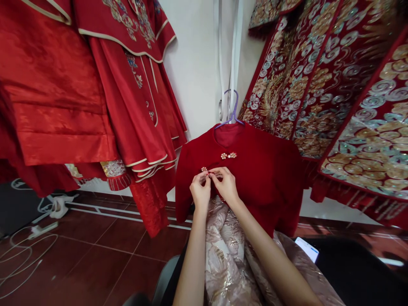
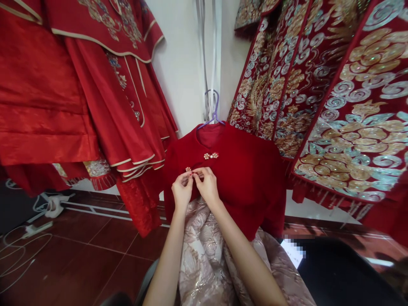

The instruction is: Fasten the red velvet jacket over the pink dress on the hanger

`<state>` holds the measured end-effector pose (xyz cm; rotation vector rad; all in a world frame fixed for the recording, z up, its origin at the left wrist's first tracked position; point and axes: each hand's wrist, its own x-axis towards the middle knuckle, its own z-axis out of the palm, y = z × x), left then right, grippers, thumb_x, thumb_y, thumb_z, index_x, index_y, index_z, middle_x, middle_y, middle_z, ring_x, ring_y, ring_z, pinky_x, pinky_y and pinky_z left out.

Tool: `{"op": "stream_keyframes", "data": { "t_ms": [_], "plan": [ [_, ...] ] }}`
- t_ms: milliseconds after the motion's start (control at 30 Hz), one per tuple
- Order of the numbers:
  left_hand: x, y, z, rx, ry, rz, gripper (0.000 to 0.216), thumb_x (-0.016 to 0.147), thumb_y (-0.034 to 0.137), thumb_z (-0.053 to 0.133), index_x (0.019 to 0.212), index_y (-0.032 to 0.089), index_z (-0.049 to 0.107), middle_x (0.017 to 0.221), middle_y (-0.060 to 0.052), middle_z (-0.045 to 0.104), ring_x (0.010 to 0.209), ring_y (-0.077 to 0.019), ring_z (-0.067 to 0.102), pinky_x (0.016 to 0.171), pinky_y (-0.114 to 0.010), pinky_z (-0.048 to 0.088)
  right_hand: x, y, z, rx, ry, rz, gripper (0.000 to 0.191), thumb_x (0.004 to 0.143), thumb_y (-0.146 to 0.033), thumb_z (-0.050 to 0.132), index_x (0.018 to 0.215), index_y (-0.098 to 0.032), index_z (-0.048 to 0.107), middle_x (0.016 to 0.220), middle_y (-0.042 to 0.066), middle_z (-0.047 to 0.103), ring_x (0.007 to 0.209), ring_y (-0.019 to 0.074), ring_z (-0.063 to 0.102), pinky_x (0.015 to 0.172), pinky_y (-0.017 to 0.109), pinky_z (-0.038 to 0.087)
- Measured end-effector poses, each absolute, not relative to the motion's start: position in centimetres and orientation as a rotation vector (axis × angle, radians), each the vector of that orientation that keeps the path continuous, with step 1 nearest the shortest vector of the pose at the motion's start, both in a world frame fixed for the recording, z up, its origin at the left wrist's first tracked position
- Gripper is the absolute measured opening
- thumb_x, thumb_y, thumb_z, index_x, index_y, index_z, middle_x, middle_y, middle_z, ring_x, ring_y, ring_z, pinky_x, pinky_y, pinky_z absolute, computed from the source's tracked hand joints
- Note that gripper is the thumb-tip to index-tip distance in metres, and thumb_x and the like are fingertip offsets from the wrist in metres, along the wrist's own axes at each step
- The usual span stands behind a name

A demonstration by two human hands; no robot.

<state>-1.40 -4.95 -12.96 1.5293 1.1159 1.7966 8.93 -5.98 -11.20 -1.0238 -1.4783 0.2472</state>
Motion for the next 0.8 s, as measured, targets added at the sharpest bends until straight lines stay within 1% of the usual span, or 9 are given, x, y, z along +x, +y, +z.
{"op": "stream_keyframes", "data": {
  "t_ms": [133, 367, 567, 800],
  "plan": [
    [-1.5, -4.8, -12.9, 1.561, 1.129, 1.783, 0.019, 0.081, 0.02, 0.059, 0.098, 0.016, 0.068, 0.101, -0.01, 0.071, 0.09, -0.0189, 0.069, 0.087, -0.036, 0.055, 9.0, -5.9, -11.3, -1.035, -1.462, 0.238, 0.014, 0.085, -0.021, 0.056, 0.092, -0.018, 0.067, 0.092, 0.005, 0.062, 0.079, 0.0146, 0.063, 0.078, 0.03, 0.055],
    [-1.4, -5.1, -12.2, 1.619, 1.153, 1.746, 0.019, 0.081, 0.018, 0.059, 0.097, 0.015, 0.069, 0.098, -0.01, 0.071, 0.085, -0.0184, 0.069, 0.084, -0.035, 0.056, 8.5, -5.6, -12.0, -1.056, -1.381, 0.243, 0.013, 0.084, -0.021, 0.055, 0.091, -0.018, 0.067, 0.094, 0.005, 0.062, 0.079, 0.0143, 0.062, 0.079, 0.029, 0.054],
    [-1.6, -5.6, -12.0, 1.621, 1.2, 1.763, 0.02, 0.082, 0.02, 0.059, 0.098, 0.015, 0.07, 0.099, -0.01, 0.071, 0.085, -0.0194, 0.069, 0.085, -0.035, 0.055, 8.1, -5.8, -11.9, -1.044, -1.359, 0.248, 0.014, 0.085, -0.02, 0.054, 0.092, -0.019, 0.065, 0.094, 0.005, 0.061, 0.079, 0.0131, 0.061, 0.079, 0.027, 0.053],
    [-2.4, -5.5, -12.1, 1.725, 1.247, 1.746, 0.018, 0.081, 0.022, 0.061, 0.096, 0.019, 0.071, 0.098, -0.009, 0.071, 0.086, -0.0206, 0.068, 0.089, -0.038, 0.052, 7.8, -5.8, -12.0, -1.034, -1.363, 0.243, 0.014, 0.085, -0.019, 0.053, 0.092, -0.019, 0.064, 0.093, 0.004, 0.06, 0.079, 0.0134, 0.061, 0.079, 0.027, 0.052]
  ]
}}
